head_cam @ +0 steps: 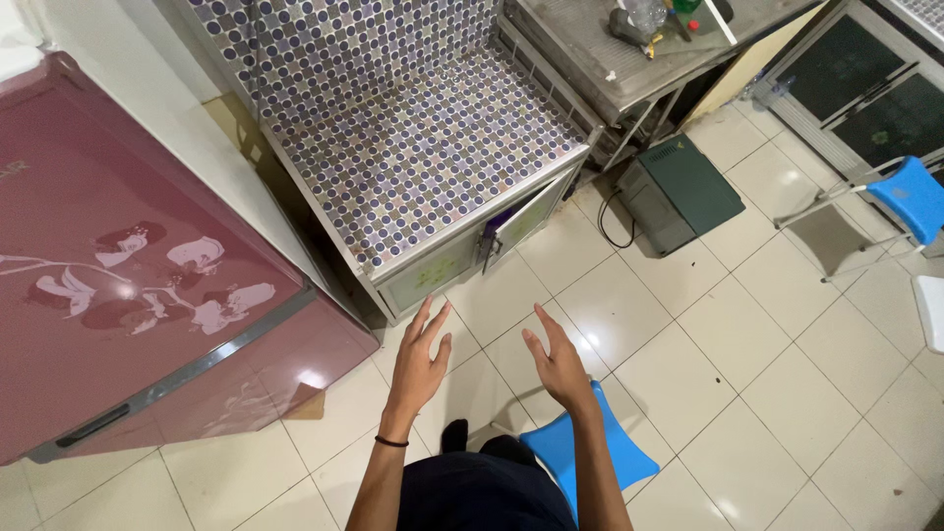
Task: The person retrieves stacks of clear plastic containers from a cabinet and places them on a tiled countertop. They then open a purple container, separate its lid, and handle a clear rectangular container, pressing its edges.
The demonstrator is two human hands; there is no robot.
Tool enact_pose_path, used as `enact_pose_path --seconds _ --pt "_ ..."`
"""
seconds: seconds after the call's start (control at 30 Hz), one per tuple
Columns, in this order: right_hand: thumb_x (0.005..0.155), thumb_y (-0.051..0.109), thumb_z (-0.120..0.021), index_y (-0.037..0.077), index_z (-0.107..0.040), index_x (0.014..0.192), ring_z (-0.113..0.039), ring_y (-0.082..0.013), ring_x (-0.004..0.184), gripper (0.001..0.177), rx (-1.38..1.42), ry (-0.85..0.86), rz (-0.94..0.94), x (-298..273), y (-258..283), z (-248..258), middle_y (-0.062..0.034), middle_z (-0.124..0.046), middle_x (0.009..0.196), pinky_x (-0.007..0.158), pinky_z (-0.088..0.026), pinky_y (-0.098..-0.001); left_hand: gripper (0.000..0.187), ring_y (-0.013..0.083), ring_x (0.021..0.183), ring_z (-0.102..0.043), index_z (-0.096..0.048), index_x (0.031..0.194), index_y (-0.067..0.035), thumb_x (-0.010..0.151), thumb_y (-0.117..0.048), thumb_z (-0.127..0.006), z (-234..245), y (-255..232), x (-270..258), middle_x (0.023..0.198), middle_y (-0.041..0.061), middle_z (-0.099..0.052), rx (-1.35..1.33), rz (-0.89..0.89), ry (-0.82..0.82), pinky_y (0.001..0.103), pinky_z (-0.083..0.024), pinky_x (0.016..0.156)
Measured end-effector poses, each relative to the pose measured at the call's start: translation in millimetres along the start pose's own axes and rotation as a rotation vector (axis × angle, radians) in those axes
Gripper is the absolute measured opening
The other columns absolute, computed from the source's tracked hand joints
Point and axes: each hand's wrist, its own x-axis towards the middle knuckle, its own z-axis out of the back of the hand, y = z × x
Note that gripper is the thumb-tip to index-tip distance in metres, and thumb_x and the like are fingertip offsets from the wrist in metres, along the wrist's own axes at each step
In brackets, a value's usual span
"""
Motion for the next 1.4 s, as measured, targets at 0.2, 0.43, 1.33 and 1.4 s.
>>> enact_pose_path --seconds 0.2,0.43,1.33,1.4 --pt "0.101 0.038 -0.054 0.004 -0.043 0.152 -0.040 -0.0361 0.147 0.062 0.000 -0.016 0.035 -2.1 -1.3 2.7 -0.0222 -0.047 0.155 0.118 -0.033 -0.0419 0.053 0.0314 0.146 -0.043 -0.055 0.147 -0.023 0.095 -0.015 -0.061 -2.5 -3.8 3.0 0.164 0.008 -0.036 -0.029 -0.024 0.009 0.043 -0.041 0.114" --pt "0.101 0.039 -0.054 0.005 -0.041 0.153 -0.038 -0.0363 0.148 0.063 0.005 -0.021 0.013 -1.3 0.2 6.2 -0.0228 -0.045 0.155 0.119 -0.031 -0.0423 0.052 0.0316 0.145 -0.044 -0.055 0.147 -0.023 0.096 -0.015 -0.062 -1.3 -8.3 6.0 0.163 0.009 -0.037 -0.011 -0.051 0.000 0.043 -0.041 0.114" --pt "0.099 0.035 -0.059 0.010 -0.040 0.154 -0.040 -0.0364 0.147 0.063 -0.029 0.073 -0.076 -13.5 -21.3 -10.7 -0.0213 -0.046 0.155 0.117 -0.035 -0.0435 0.065 0.0338 0.148 -0.037 -0.036 0.157 -0.017 0.097 -0.011 -0.059 -9.5 -5.4 -26.5 0.164 0.013 -0.035 -0.034 0.034 0.061 0.046 -0.036 0.117" --pt "0.100 0.035 -0.059 0.011 -0.040 0.155 -0.039 -0.0367 0.147 0.063 -0.043 0.082 -0.086 -12.6 -22.8 -12.8 -0.0216 -0.045 0.155 0.117 -0.034 -0.0443 0.069 0.0343 0.150 -0.036 -0.030 0.159 -0.011 0.096 -0.009 -0.058 -9.0 -6.6 -22.1 0.163 0.015 -0.037 -0.034 -0.005 0.042 0.046 -0.035 0.119"
